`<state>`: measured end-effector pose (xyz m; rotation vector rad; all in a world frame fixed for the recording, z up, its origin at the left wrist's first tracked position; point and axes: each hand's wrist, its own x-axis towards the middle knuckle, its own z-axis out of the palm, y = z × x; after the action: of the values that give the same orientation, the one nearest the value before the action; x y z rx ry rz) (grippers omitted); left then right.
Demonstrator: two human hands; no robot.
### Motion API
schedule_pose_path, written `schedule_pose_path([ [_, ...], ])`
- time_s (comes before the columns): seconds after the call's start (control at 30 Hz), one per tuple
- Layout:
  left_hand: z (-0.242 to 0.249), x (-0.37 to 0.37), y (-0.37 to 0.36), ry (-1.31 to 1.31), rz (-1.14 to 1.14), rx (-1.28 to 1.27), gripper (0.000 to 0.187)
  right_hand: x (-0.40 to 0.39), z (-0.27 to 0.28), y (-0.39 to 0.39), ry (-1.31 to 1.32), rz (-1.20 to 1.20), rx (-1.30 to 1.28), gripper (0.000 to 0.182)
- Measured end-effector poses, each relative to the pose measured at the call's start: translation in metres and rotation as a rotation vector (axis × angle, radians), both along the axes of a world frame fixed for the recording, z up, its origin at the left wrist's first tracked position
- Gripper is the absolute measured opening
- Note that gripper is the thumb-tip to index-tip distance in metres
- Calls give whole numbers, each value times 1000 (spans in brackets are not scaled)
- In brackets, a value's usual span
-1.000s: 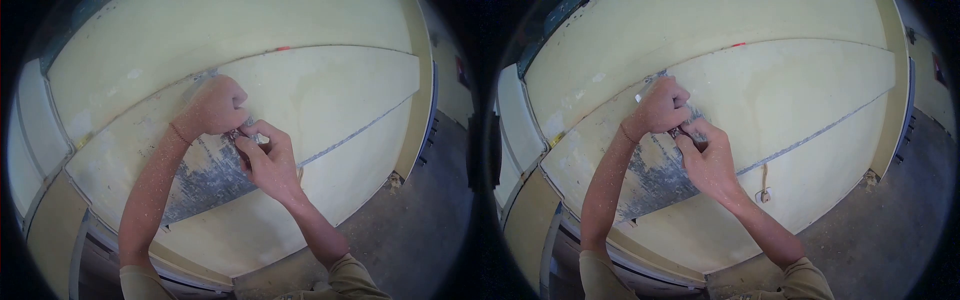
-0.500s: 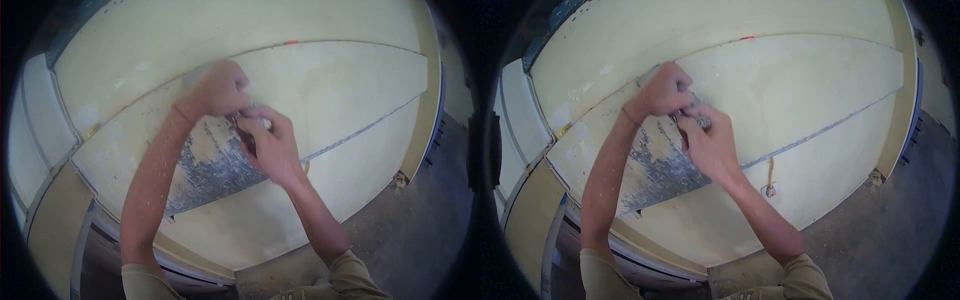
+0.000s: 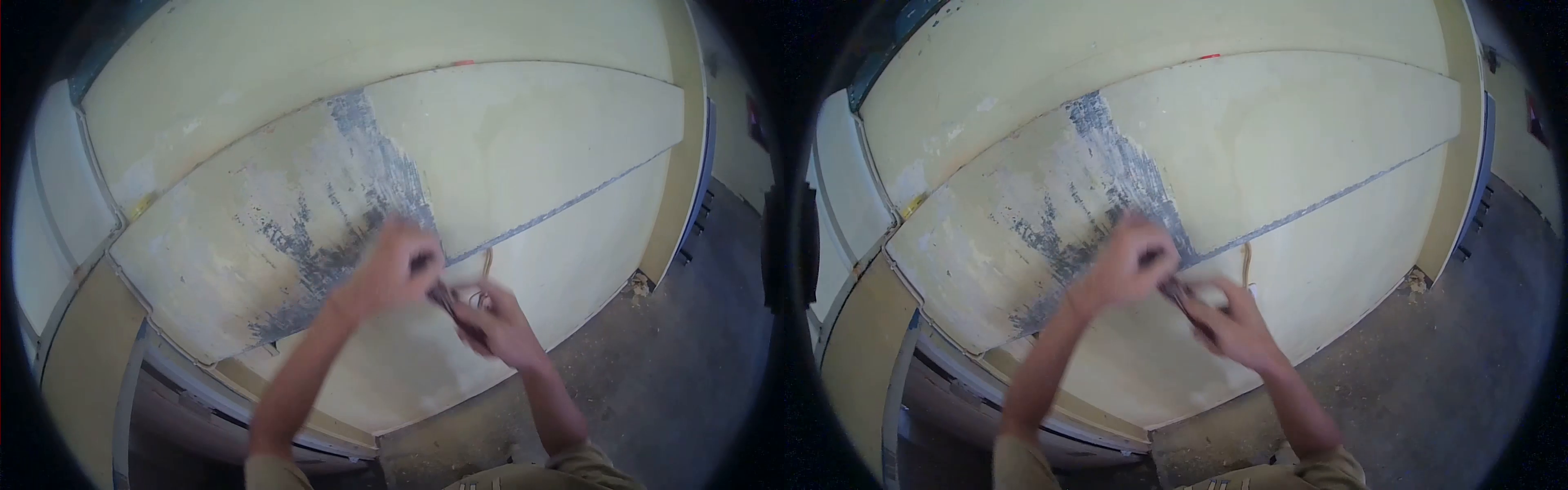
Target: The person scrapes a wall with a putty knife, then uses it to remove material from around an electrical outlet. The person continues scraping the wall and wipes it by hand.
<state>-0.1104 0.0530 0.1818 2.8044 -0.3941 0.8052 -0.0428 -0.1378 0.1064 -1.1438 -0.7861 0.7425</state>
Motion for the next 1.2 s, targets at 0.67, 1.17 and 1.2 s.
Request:
schedule_pose_path([
  [0.67,-200,-54,-75,301,174,-1536,43,-22,-105,-42,209,-127,-132,38],
  [1.17,-116,22,-23,-408,290,-1445,35,6,-73,24,-124,-129,104,37],
  [1.2,-120,19,-18,-404,374,-1283,33,9,-72,23,-209,-188,116,36],
])
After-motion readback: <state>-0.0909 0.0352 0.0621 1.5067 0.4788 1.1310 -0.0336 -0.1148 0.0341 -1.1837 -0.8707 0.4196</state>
